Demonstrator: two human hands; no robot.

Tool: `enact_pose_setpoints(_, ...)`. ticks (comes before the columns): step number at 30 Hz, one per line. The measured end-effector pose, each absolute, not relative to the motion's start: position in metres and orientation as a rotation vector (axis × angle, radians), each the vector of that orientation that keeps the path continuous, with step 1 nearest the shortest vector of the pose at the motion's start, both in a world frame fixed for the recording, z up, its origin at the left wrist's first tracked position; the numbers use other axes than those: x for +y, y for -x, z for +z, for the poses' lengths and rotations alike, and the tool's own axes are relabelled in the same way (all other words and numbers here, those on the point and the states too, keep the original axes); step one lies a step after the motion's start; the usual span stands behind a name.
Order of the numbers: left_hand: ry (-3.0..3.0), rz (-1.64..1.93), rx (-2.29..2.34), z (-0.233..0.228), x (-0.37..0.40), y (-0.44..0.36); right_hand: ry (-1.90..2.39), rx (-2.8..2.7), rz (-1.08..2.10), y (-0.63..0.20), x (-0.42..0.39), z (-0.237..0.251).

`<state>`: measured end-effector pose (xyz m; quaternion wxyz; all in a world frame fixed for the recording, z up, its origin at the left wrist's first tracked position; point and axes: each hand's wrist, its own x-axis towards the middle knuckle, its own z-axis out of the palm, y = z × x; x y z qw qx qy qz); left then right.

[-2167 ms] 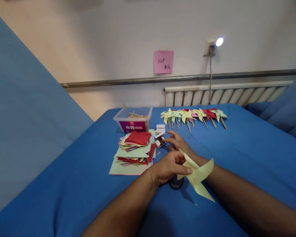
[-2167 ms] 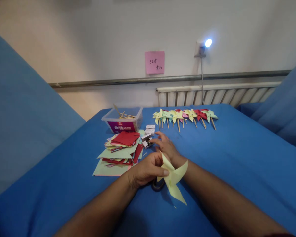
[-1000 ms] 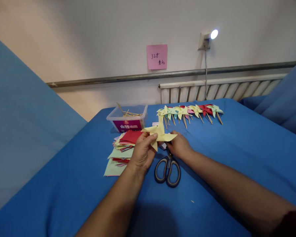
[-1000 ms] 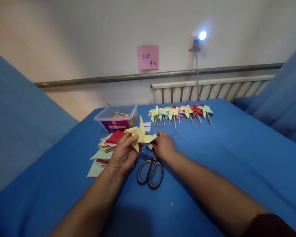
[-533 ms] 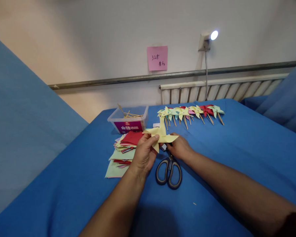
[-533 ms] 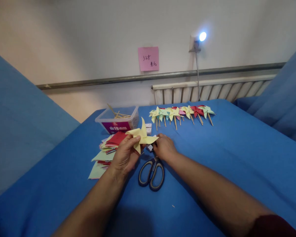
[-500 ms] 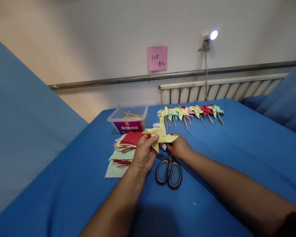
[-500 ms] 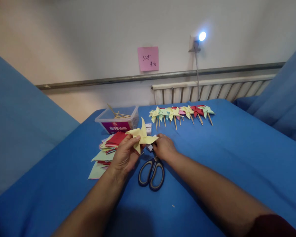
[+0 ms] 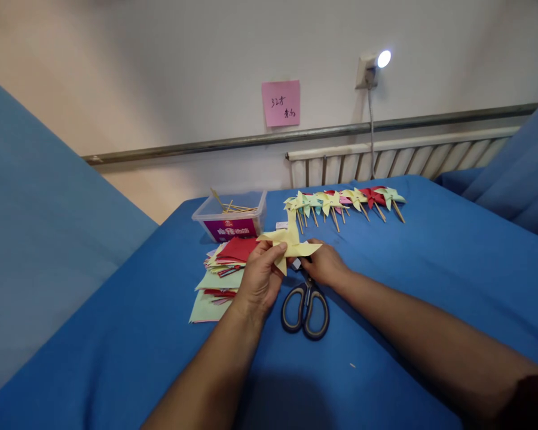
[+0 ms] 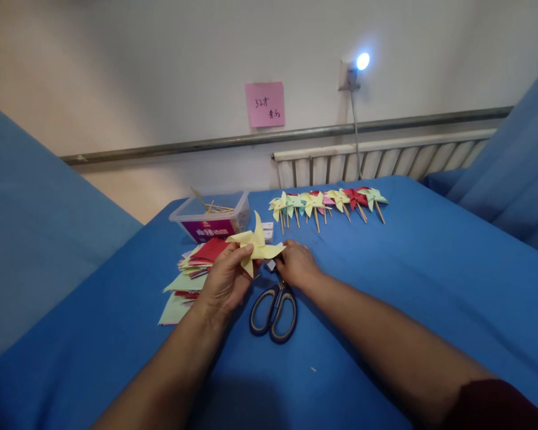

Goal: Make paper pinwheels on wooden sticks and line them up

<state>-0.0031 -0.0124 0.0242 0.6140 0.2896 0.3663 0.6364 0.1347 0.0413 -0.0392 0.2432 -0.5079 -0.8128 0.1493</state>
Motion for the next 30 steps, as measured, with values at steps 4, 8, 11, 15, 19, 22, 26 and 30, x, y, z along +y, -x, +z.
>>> enact_pose_setpoints(4,-0.659,1.471,0.867,0.024,-0.012,0.003,1.296,-2.097,0.466,-0.135,0.043,-0.043)
enact_pose_setpoints(8,-0.654,1.478,0.868,0.025,-0.012,0.003,1.182,-1.990,0.538,-0.136,0.046,-0.048)
enact_pose_setpoints(11,-0.658,1.489,0.868,0.025,-0.012,0.005,1.102,-1.900,0.603,-0.136,0.051,-0.052)
enact_pose_setpoints(15,-0.662,1.488,0.876,0.025,-0.011,0.006,1.133,-1.684,0.769,-0.136,0.058,-0.055)
enact_pose_setpoints(19,-0.665,1.478,0.879,0.025,-0.011,0.004,1.251,-1.593,0.846,-0.146,0.057,-0.057)
enact_pose_setpoints(22,-0.637,1.460,0.897,0.023,-0.013,0.000,1.366,-1.739,0.741,-0.162,0.046,-0.056)
enact_pose_setpoints(26,-0.641,1.435,0.904,0.020,-0.015,-0.005,1.381,-2.104,0.581,-0.183,0.026,-0.055)
enact_pose_setpoints(30,-0.683,1.408,0.914,0.018,-0.016,-0.009,1.346,-2.248,0.477,-0.193,0.019,-0.054)
